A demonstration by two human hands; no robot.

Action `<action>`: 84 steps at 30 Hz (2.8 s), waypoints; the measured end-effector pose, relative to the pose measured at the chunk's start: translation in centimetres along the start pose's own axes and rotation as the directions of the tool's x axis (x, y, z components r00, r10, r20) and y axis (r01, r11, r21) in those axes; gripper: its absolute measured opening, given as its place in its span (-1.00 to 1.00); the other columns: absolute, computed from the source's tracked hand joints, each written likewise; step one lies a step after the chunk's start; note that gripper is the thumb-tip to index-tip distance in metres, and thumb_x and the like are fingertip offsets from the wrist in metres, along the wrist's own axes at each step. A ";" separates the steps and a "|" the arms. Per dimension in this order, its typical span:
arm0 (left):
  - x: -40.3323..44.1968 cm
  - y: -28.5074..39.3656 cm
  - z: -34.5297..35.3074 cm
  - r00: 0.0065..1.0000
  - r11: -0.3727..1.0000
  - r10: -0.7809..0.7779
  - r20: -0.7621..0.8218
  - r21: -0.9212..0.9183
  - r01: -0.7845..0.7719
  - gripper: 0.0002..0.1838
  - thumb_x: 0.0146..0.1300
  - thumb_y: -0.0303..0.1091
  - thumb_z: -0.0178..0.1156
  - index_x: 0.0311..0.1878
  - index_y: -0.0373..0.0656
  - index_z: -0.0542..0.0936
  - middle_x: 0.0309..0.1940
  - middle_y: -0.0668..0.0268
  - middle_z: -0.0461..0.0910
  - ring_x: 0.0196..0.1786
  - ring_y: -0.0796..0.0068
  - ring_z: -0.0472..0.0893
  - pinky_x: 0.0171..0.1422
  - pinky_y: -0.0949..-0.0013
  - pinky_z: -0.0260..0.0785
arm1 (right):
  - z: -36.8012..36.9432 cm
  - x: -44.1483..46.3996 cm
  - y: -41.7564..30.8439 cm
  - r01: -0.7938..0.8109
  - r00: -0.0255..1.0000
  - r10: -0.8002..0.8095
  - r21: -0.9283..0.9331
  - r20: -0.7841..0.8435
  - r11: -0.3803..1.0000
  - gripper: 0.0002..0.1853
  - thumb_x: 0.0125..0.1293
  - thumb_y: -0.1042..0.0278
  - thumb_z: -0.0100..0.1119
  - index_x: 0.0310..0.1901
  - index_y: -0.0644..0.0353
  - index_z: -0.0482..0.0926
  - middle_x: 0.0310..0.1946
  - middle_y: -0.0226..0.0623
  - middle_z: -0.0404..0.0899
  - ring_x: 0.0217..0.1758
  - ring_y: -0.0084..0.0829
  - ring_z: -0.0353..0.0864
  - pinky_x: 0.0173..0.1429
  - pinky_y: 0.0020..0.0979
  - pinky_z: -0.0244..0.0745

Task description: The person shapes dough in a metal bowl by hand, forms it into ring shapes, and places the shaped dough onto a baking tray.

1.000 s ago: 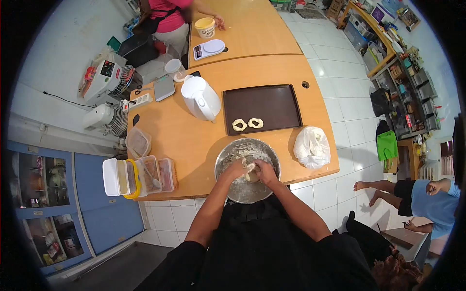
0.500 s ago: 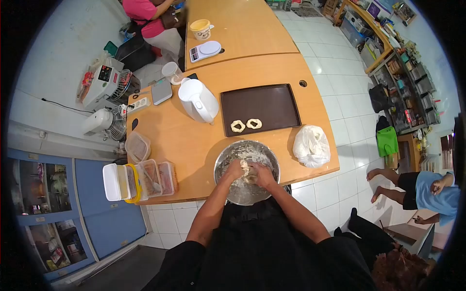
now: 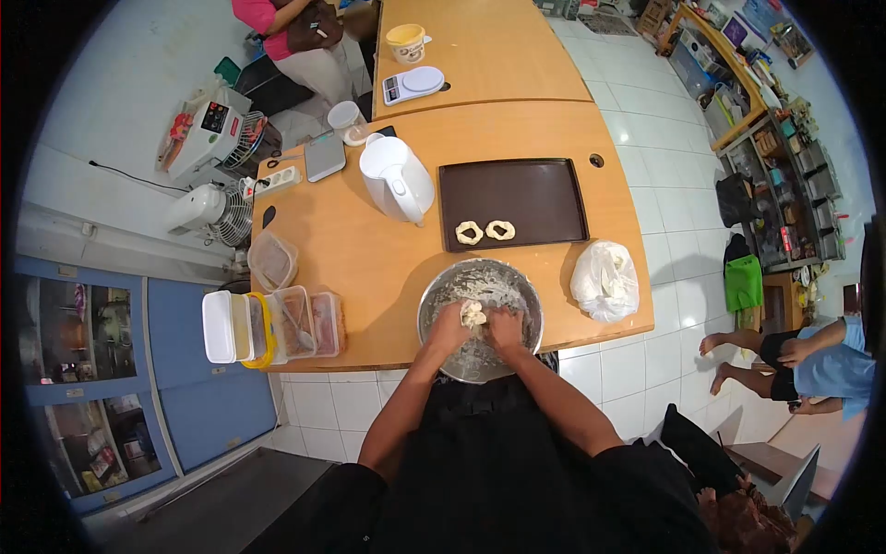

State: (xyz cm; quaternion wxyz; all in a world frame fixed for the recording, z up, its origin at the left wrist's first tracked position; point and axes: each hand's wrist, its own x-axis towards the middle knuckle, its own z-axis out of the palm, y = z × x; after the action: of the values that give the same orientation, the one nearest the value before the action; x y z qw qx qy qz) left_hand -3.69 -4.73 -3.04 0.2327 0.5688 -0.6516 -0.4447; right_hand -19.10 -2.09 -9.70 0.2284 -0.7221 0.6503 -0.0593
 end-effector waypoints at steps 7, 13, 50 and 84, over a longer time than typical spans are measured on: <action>-1.5 -0.4 -1.5 0.995 0.986 -0.090 -0.033 -0.142 0.085 -0.61 0.01 -0.49 0.20 -0.02 -0.29 0.54 -0.19 -0.09 0.61 -0.06 -0.09 0.59 0.06 0.16 0.42 | 0.6 0.0 0.4 0.012 1.000 -0.013 0.018 0.026 1.000 -0.58 -0.02 0.28 0.28 -0.04 0.04 0.57 0.16 -0.31 0.48 0.20 -0.25 0.43 0.25 0.10 0.09; 0.1 -1.8 -0.6 0.992 0.987 -0.109 -0.063 0.109 0.115 -0.60 0.03 -0.46 0.19 0.02 -0.27 0.54 -0.11 -0.14 0.57 0.03 -0.13 0.53 0.15 0.08 0.37 | -0.5 -0.6 -0.2 -0.108 0.994 0.108 0.188 0.010 0.976 -0.42 0.03 0.22 0.30 0.17 -0.05 0.48 0.23 -0.28 0.42 0.32 -0.22 0.35 0.30 0.15 0.00; 0.5 -0.8 2.3 0.956 0.905 -0.278 0.099 0.359 0.226 -0.67 0.04 -0.28 0.24 -0.13 -0.24 0.62 -0.23 -0.07 0.63 -0.12 -0.09 0.62 -0.02 0.05 0.46 | -1.5 -0.1 1.8 0.150 0.986 -0.165 0.326 0.019 0.933 -0.32 0.03 0.54 0.18 0.24 0.10 0.18 -0.21 0.02 0.60 -0.02 0.02 0.53 0.18 -0.13 0.26; 0.5 -4.1 -0.3 0.994 0.987 -0.097 -0.044 -0.131 0.090 -0.52 0.06 -0.51 0.21 0.13 -0.14 0.52 -0.22 0.16 0.64 -0.10 0.36 0.64 0.00 0.35 0.45 | -2.8 -0.2 3.2 0.114 0.989 -0.146 0.470 0.031 0.875 -0.52 0.01 0.52 0.24 0.06 0.15 0.50 0.08 -0.15 0.53 0.18 -0.12 0.48 0.22 -0.20 0.36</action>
State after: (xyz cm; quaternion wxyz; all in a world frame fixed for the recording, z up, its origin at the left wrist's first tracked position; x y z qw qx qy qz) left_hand -1.41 -5.12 -6.41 0.2642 0.5934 -0.5881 -0.4819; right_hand -23.14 -2.74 -8.42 0.4118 -0.6895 0.5592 -0.2056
